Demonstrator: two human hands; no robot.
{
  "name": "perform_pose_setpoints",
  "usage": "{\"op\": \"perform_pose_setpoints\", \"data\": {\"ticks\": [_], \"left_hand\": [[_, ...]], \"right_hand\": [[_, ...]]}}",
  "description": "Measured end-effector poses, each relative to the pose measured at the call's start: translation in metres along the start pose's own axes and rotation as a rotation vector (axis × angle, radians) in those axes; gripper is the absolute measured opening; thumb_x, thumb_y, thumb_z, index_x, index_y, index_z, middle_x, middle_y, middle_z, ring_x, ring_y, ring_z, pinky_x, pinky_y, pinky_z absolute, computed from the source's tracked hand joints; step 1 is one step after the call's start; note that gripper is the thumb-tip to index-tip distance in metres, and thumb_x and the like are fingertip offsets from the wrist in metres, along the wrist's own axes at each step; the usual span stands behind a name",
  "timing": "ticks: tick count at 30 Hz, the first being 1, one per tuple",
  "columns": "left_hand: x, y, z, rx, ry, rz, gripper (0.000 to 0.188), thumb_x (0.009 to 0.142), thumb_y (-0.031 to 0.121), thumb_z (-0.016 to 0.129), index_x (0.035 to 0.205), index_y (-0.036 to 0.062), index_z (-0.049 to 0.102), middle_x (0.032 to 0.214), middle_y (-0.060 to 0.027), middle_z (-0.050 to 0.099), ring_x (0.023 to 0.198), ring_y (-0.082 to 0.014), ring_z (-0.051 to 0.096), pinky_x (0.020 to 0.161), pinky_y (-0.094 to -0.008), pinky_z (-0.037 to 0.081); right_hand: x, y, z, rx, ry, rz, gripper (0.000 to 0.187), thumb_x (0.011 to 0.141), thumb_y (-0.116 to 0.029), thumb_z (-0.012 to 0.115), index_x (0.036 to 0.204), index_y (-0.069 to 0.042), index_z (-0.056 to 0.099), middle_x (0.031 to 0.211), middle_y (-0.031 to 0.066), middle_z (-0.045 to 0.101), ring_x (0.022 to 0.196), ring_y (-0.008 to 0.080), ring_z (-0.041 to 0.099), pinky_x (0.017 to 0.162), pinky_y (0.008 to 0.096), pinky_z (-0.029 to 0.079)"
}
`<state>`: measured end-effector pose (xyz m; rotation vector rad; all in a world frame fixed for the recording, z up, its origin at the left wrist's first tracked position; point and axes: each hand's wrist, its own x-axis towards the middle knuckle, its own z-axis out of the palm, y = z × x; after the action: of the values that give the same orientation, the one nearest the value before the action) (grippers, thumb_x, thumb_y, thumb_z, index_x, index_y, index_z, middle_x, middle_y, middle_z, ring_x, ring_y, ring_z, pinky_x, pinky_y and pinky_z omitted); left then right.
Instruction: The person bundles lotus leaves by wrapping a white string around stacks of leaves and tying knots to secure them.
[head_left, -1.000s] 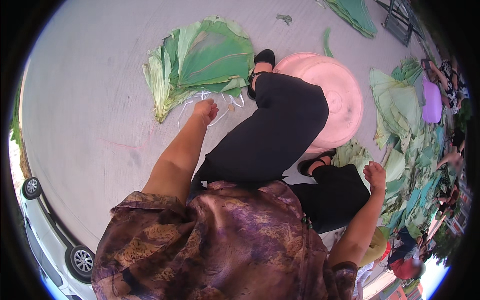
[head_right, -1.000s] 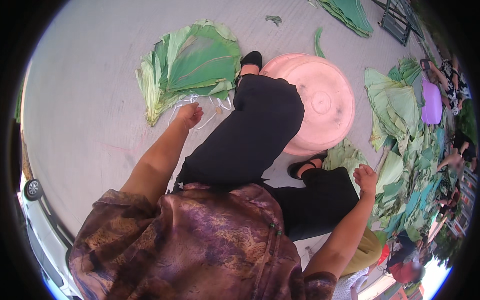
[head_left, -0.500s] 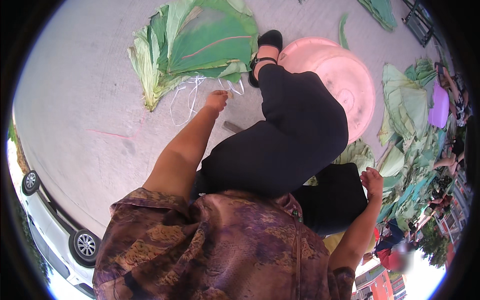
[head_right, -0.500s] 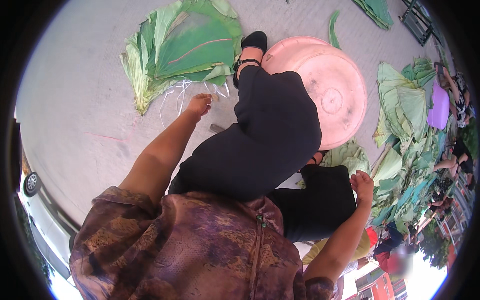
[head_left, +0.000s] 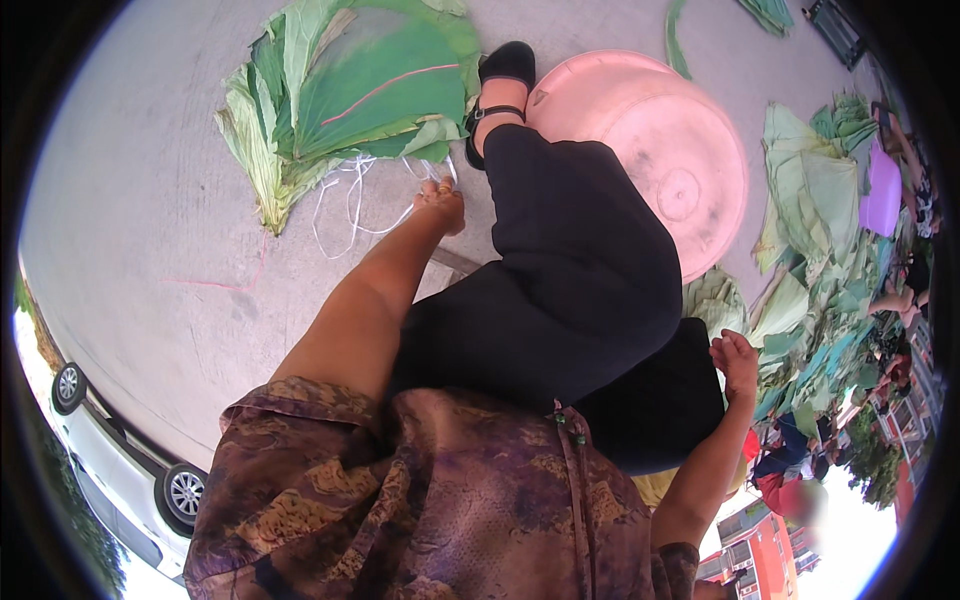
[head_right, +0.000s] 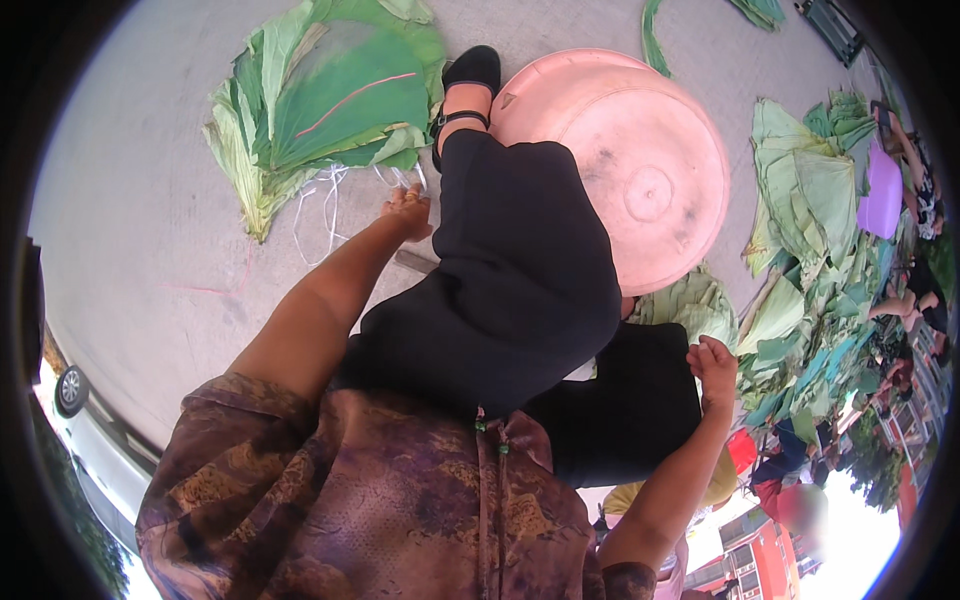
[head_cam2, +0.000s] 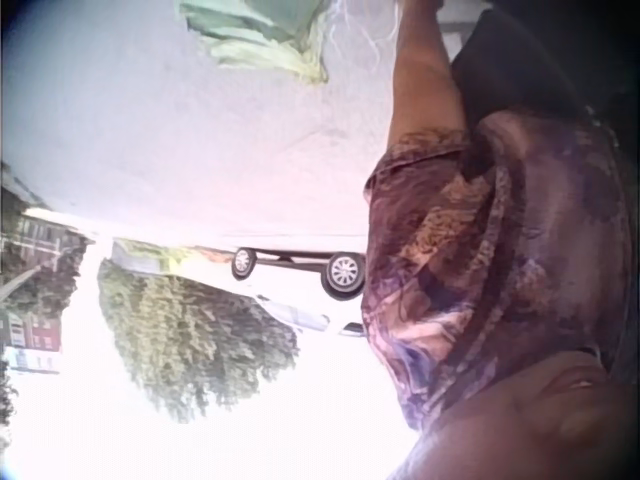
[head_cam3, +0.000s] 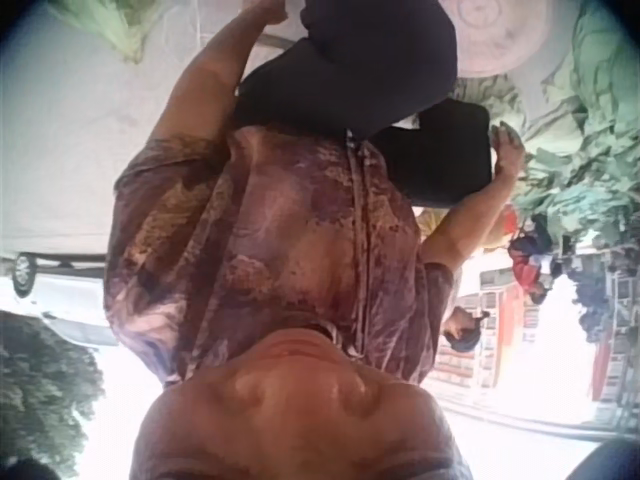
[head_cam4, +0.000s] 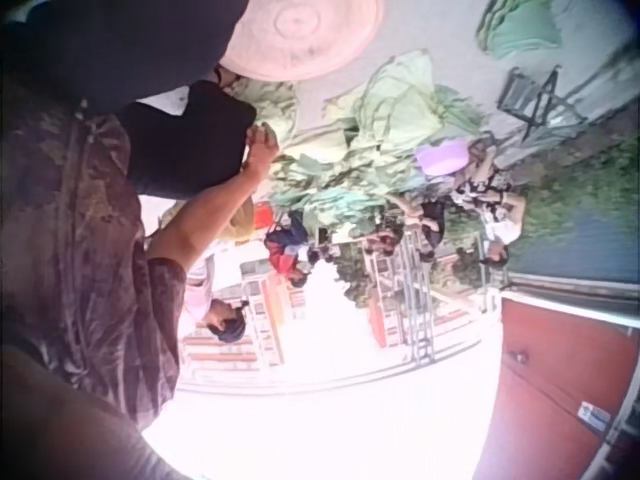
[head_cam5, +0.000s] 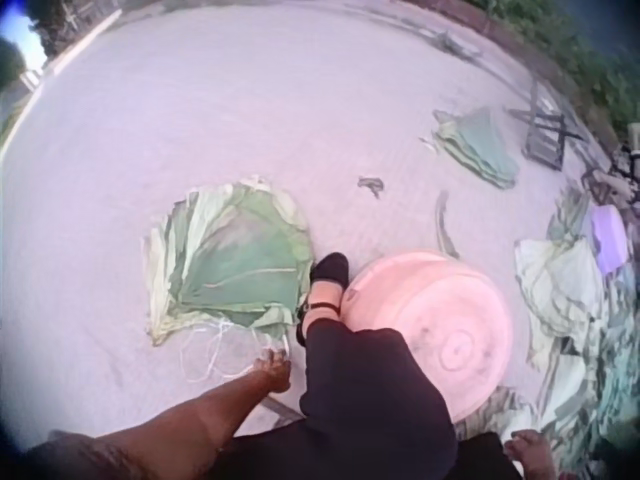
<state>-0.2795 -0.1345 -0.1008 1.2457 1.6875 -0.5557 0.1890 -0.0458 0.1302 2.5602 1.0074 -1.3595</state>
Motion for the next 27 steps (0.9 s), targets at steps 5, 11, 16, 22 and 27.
{"op": "perform_pose_setpoints", "data": {"ticks": [5, 11, 16, 22, 27], "left_hand": [[0.012, -0.008, 0.003, 0.011, -0.038, 0.029, 0.036, 0.075, 0.015, 0.049, 0.11, 0.0071, 0.052, 0.124, -0.0094, 0.04, 0.116, -0.0326, 0.034, 0.09, -0.0411, 0.034], [0.002, -0.037, 0.019, -0.419, 0.274, 0.086, 0.02, 0.07, 0.012, 0.051, 0.082, 0.0163, 0.066, 0.084, -0.01, 0.062, 0.082, -0.0271, 0.059, 0.075, -0.0331, 0.046], [-0.031, -0.072, 0.002, -0.835, 0.257, 0.117, 0.017, 0.071, 0.007, 0.051, 0.082, 0.0103, 0.065, 0.08, -0.0082, 0.062, 0.077, -0.0213, 0.059, 0.071, -0.0309, 0.046], [-0.123, -0.082, -0.078, -1.559, 0.201, 0.236, 0.013, 0.077, 0.002, 0.05, 0.086, 0.0054, 0.058, 0.074, -0.0028, 0.058, 0.069, -0.0155, 0.058, 0.067, -0.0309, 0.046], [-0.199, -0.072, -0.139, -1.85, 0.181, 0.76, 0.014, 0.079, 0.002, 0.05, 0.092, 0.0044, 0.054, 0.076, -0.0033, 0.055, 0.068, -0.0156, 0.057, 0.069, -0.034, 0.048]], "right_hand": [[0.006, 0.004, -0.004, 0.023, -0.026, -0.036, 0.029, 0.081, -0.018, 0.054, 0.105, -0.002, 0.053, 0.083, 0.006, 0.061, 0.067, 0.0116, 0.058, 0.057, 0.0209, 0.044], [0.003, -0.007, -0.003, 0.004, -0.046, -0.093, 0.029, 0.083, -0.021, 0.052, 0.106, -0.004, 0.052, 0.085, 0.0045, 0.06, 0.072, 0.0124, 0.057, 0.062, 0.0239, 0.045], [-0.002, -0.013, -0.001, -0.011, -0.031, -0.2, 0.028, 0.082, -0.019, 0.052, 0.105, -0.003, 0.053, 0.082, 0.0041, 0.059, 0.07, 0.0118, 0.056, 0.061, 0.0232, 0.043], [-0.016, -0.014, -0.002, -0.014, 0.028, -0.314, 0.028, 0.079, -0.016, 0.052, 0.103, 0.0, 0.054, 0.08, 0.0053, 0.059, 0.067, 0.0116, 0.056, 0.057, 0.0221, 0.042], [-0.022, 0.002, -0.008, 0.029, 0.061, -0.389, 0.028, 0.076, -0.015, 0.053, 0.099, 0.0, 0.055, 0.075, 0.0044, 0.058, 0.062, 0.0111, 0.055, 0.052, 0.0225, 0.041]]}}
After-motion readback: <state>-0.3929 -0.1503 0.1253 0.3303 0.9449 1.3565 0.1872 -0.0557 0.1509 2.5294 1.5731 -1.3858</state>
